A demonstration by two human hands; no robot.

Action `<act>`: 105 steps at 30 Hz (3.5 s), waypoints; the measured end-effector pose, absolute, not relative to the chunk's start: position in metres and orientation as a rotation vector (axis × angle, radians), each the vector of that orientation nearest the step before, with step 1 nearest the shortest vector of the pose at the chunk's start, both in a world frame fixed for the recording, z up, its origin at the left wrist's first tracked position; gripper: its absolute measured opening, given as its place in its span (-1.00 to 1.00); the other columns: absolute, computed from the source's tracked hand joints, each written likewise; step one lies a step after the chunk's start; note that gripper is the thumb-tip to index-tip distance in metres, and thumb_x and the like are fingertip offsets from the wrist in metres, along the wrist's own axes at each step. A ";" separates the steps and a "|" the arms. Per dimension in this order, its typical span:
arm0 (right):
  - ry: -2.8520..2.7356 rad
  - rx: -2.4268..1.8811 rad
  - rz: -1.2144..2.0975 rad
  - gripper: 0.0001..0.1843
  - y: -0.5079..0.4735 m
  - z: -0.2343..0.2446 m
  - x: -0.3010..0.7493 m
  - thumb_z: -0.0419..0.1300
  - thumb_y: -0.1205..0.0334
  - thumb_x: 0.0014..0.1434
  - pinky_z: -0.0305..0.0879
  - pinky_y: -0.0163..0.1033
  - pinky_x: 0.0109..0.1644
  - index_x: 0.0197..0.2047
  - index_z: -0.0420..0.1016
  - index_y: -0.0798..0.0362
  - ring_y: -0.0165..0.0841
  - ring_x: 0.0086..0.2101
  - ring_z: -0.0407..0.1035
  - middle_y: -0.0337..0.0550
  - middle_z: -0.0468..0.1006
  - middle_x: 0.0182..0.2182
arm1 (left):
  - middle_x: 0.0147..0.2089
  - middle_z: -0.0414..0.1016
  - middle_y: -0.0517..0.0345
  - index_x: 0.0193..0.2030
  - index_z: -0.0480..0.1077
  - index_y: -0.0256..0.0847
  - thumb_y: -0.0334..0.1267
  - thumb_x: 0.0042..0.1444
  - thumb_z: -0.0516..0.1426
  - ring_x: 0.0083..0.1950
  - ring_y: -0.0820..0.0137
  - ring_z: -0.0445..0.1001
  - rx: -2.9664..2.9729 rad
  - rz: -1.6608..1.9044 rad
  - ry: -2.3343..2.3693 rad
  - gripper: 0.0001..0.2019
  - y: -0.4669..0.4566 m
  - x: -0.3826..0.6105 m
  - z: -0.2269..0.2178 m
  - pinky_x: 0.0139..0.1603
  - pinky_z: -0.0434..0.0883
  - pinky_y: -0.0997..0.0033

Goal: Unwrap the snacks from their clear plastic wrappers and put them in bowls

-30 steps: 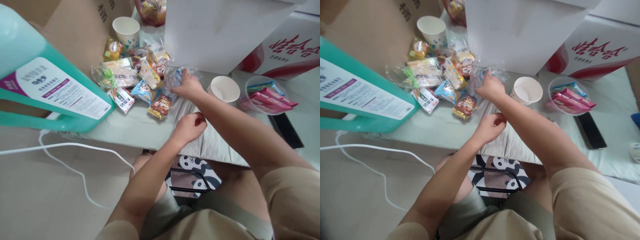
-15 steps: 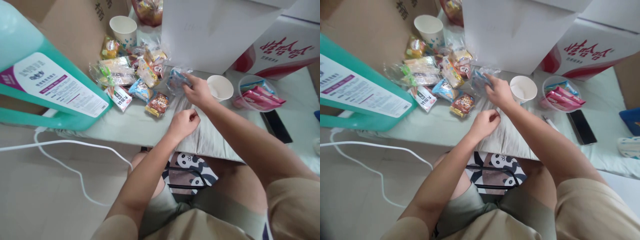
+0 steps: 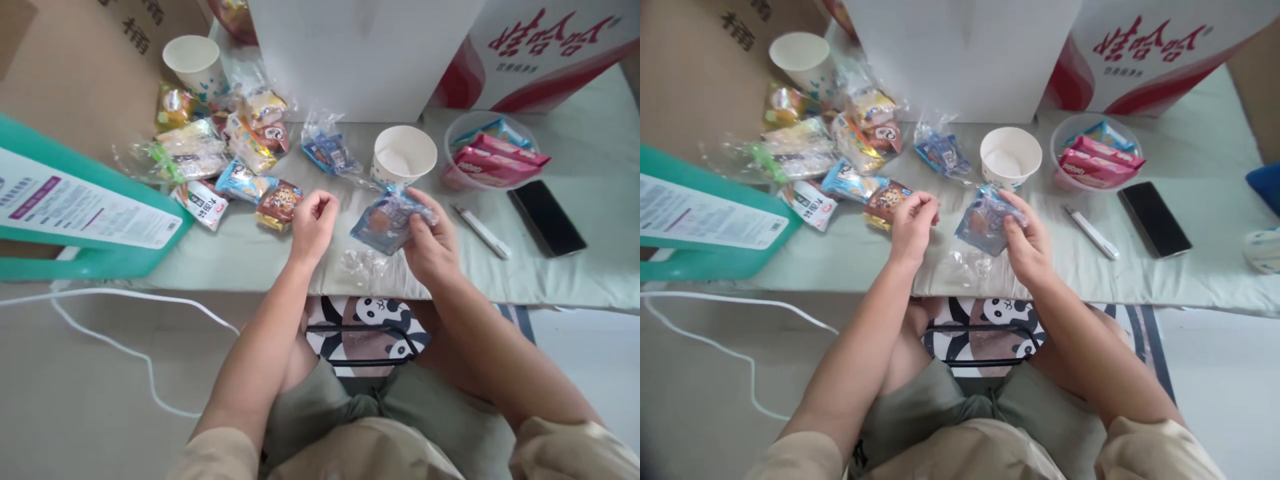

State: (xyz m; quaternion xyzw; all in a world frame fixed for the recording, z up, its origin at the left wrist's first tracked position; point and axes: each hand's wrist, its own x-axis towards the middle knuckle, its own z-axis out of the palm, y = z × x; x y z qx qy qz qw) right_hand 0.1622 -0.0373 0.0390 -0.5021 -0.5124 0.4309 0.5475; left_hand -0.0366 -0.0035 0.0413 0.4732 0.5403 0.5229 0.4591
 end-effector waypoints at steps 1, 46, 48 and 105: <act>-1.061 -1.181 1.114 -0.49 -0.039 0.035 0.167 0.28 -0.22 0.19 0.42 0.15 0.25 0.14 0.47 -0.22 -0.05 0.22 0.40 -0.09 0.52 0.17 | -0.41 0.45 0.19 -0.37 0.41 -0.15 -0.31 0.12 0.10 -0.32 0.42 0.45 1.118 1.210 1.222 -0.92 -0.003 -0.035 0.039 -0.22 0.42 0.38; -1.938 -1.702 0.984 -0.61 -0.040 0.041 0.204 0.04 0.04 0.27 0.03 -0.22 -0.35 -0.52 0.38 0.04 -0.40 -0.55 0.18 -0.22 0.35 -0.64 | -0.17 0.63 0.20 -0.17 0.42 -0.08 -0.28 0.04 0.29 -0.05 0.31 0.63 0.560 1.505 1.154 -0.78 0.002 0.007 0.022 -0.04 0.57 0.38; -1.965 -1.770 0.931 -0.63 -0.045 0.040 0.226 0.06 0.02 0.25 0.06 -0.21 -0.36 -0.45 0.50 0.04 -0.37 -0.55 0.22 -0.19 0.40 -0.62 | -0.16 0.63 0.19 -0.21 0.41 -0.09 -0.27 0.04 0.28 -0.01 0.31 0.62 0.549 1.538 1.126 -0.83 0.005 -0.004 0.025 -0.01 0.56 0.38; -1.865 -1.684 0.102 -0.71 -0.019 0.016 0.238 0.07 0.06 0.38 0.29 0.11 0.07 -0.18 0.60 -0.07 -0.07 -0.06 0.44 0.00 0.58 -0.15 | 0.05 0.58 0.06 -0.26 0.57 -0.08 -0.24 -0.21 0.47 0.21 0.08 0.48 1.921 1.086 1.453 -0.68 -0.001 -0.041 0.032 0.32 0.37 0.11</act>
